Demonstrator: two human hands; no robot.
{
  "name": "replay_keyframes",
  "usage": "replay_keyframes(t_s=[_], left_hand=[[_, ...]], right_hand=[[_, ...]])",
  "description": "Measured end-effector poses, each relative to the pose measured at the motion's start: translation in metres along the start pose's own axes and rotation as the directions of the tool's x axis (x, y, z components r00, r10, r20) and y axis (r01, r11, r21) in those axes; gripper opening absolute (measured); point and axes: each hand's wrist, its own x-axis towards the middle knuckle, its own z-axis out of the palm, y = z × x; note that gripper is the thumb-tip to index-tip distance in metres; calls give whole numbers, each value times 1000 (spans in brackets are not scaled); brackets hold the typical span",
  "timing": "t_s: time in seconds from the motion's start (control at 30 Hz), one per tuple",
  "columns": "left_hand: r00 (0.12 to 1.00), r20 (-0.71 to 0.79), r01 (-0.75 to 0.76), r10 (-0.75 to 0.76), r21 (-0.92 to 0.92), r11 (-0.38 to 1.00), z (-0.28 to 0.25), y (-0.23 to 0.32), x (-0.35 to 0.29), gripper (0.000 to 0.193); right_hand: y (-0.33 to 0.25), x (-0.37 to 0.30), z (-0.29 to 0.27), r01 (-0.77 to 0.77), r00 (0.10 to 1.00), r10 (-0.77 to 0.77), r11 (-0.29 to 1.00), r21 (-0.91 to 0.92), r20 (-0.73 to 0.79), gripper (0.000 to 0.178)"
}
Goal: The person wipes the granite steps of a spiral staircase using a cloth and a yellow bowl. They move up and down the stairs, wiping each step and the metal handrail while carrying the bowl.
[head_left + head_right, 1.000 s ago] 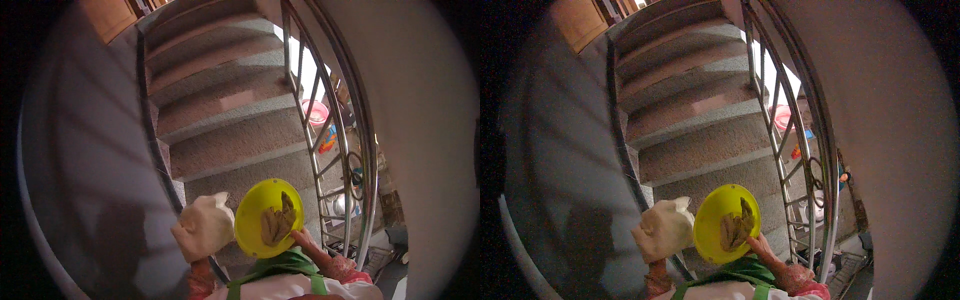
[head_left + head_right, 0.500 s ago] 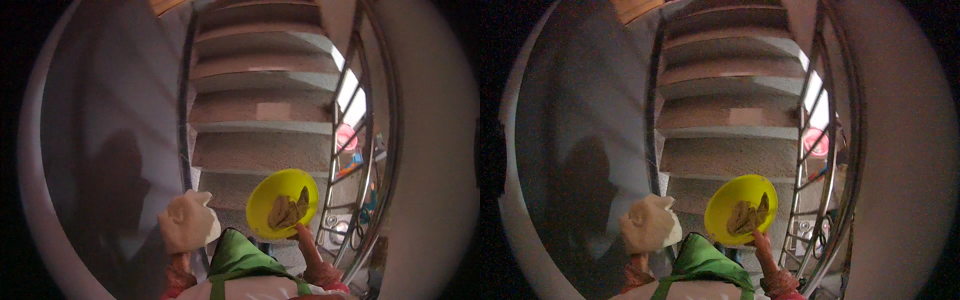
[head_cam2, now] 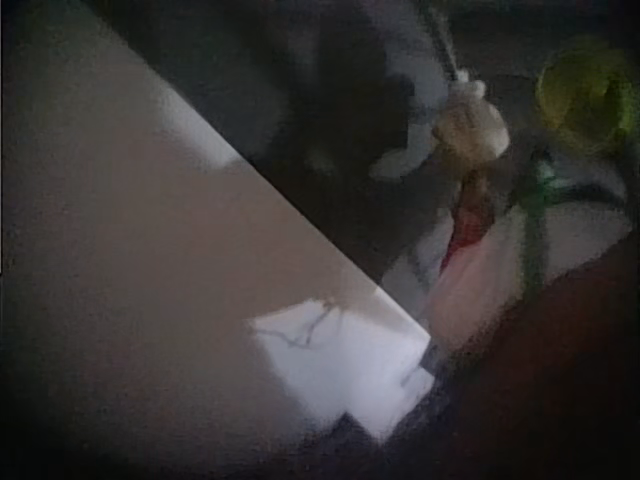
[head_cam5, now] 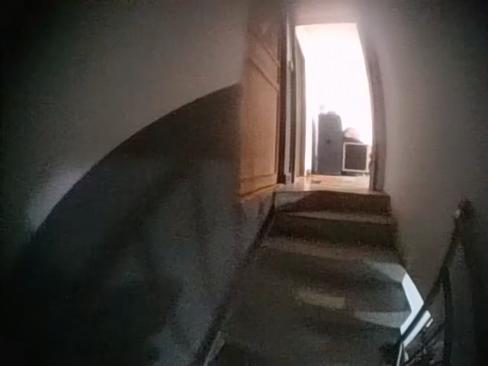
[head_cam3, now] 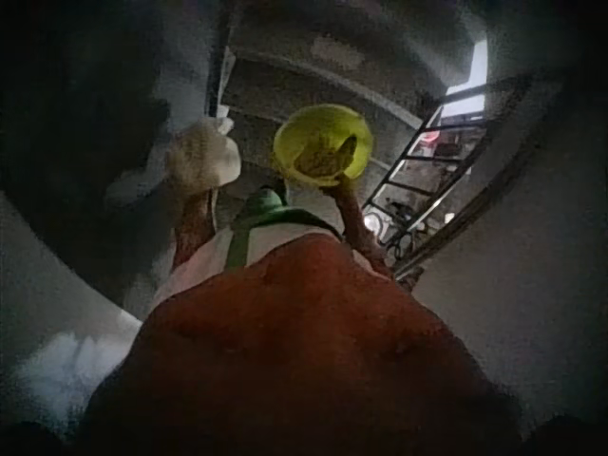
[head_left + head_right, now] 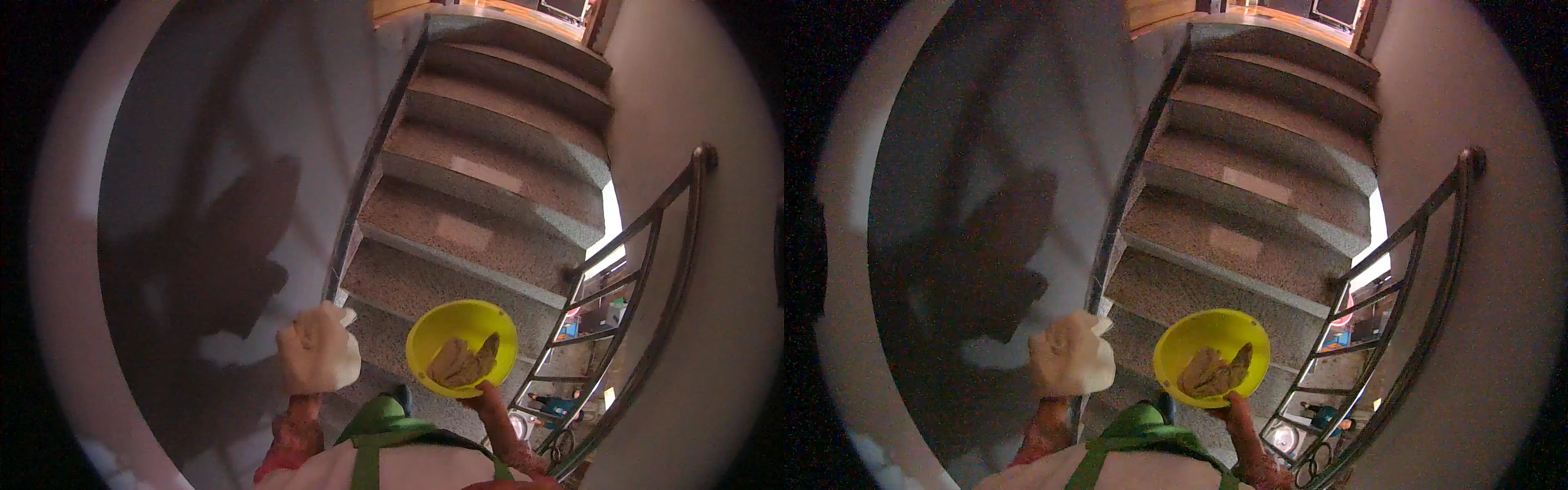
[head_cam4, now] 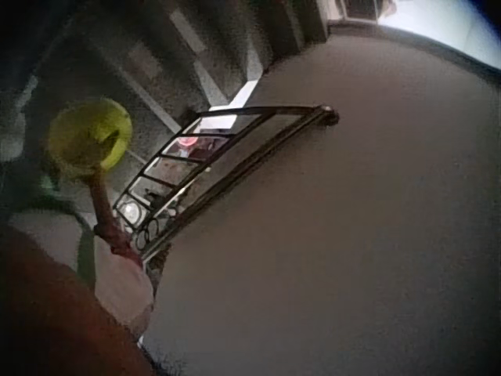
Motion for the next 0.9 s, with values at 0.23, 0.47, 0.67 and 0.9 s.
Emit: replay_keyframes(t_s=[0.23,0.47,0.67,0.9], left_hand=[[1000,-10,6,-7,-7,1000,36,33,52,14],[1000,-15,7,-7,10,1000,64,48,102,14],[996,-77,34,-34,-5,999,106,53,146,13],[991,-110,79,-73,44,996,152,96,193,12]], right_hand=[[-87,-33,62,155,957,-205,959,-237,-206,39],[-116,-8,78,151,984,-164,975,-162,-68,43],[-168,29,105,89,994,-93,995,-55,-62,43],[-283,61,182,42,998,-32,980,-194,57,39]])
